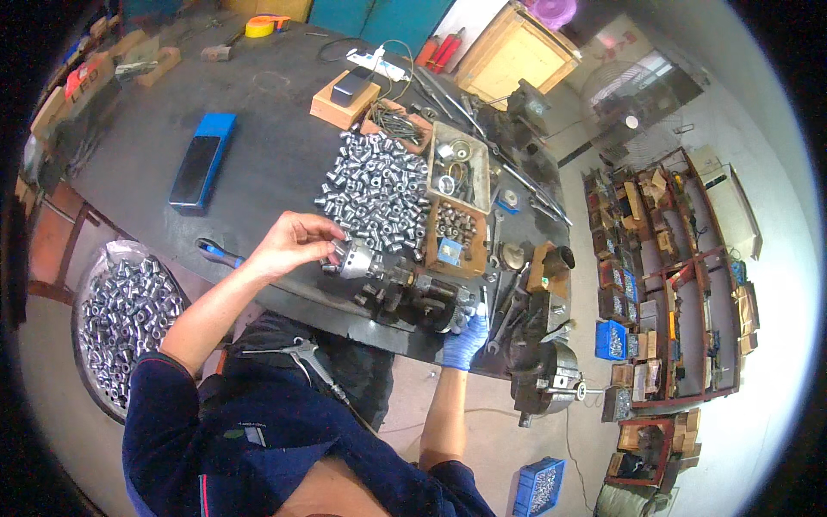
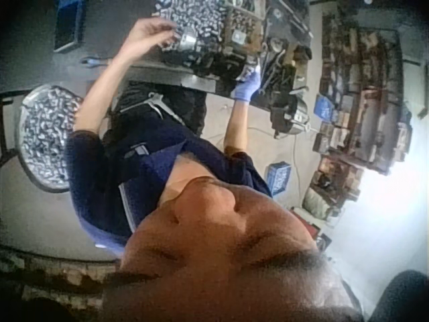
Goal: The person assembles metal components at a workbench, picking up small metal pieces from a container and a pile on the table and fitting them into a larger mechanical assembly held in a vice.
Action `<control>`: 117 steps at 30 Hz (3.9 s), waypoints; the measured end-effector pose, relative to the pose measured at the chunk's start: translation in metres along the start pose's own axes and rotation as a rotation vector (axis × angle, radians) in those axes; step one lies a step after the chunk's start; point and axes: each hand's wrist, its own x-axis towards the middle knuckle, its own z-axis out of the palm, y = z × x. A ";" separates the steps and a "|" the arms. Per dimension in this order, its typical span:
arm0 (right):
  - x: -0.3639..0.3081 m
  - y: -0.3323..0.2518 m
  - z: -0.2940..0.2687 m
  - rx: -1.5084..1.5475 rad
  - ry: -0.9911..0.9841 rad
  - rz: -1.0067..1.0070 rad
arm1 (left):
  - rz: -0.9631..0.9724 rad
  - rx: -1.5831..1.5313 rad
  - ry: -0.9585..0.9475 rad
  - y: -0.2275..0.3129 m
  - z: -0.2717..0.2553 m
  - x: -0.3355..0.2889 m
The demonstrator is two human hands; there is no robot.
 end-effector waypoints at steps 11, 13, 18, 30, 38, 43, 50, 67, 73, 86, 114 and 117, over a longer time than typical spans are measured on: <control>-0.028 -0.006 0.045 0.076 0.316 -0.006 | -0.028 0.106 -0.027 -0.008 0.004 0.000; -0.032 -0.013 0.045 0.060 0.297 -0.023 | 0.024 0.223 -0.019 -0.005 0.006 -0.001; -0.051 -0.045 0.049 0.017 0.022 -0.009 | 0.135 0.417 -0.027 -0.002 0.006 -0.002; 0.066 -0.055 0.079 0.291 -0.177 0.127 | 0.050 0.138 0.028 -0.018 0.010 -0.001; 0.056 0.007 0.020 -0.216 0.190 -0.013 | 0.048 0.115 -0.001 -0.017 0.005 -0.003; 0.060 -0.008 0.033 -0.263 0.086 0.071 | -0.020 0.040 0.007 -0.021 0.006 0.000; 0.051 -0.050 0.102 -0.176 0.057 -0.126 | -0.086 0.306 0.004 -0.007 0.012 0.002; 0.027 0.005 0.054 -0.237 0.401 -0.116 | -0.090 0.070 -0.002 -0.010 0.008 0.004; 0.061 -0.038 0.086 -0.215 0.058 -0.141 | -0.095 0.241 0.107 0.016 -0.031 -0.029; -0.054 -0.042 0.049 -0.125 -0.131 -0.175 | -0.468 1.787 0.600 0.047 -0.146 -0.237; -0.018 0.000 0.050 -0.095 0.168 -0.062 | -0.080 1.295 0.179 -0.056 -0.083 0.026; -0.013 -0.001 0.027 -0.098 0.133 -0.041 | -0.213 0.531 0.174 -0.027 -0.056 0.018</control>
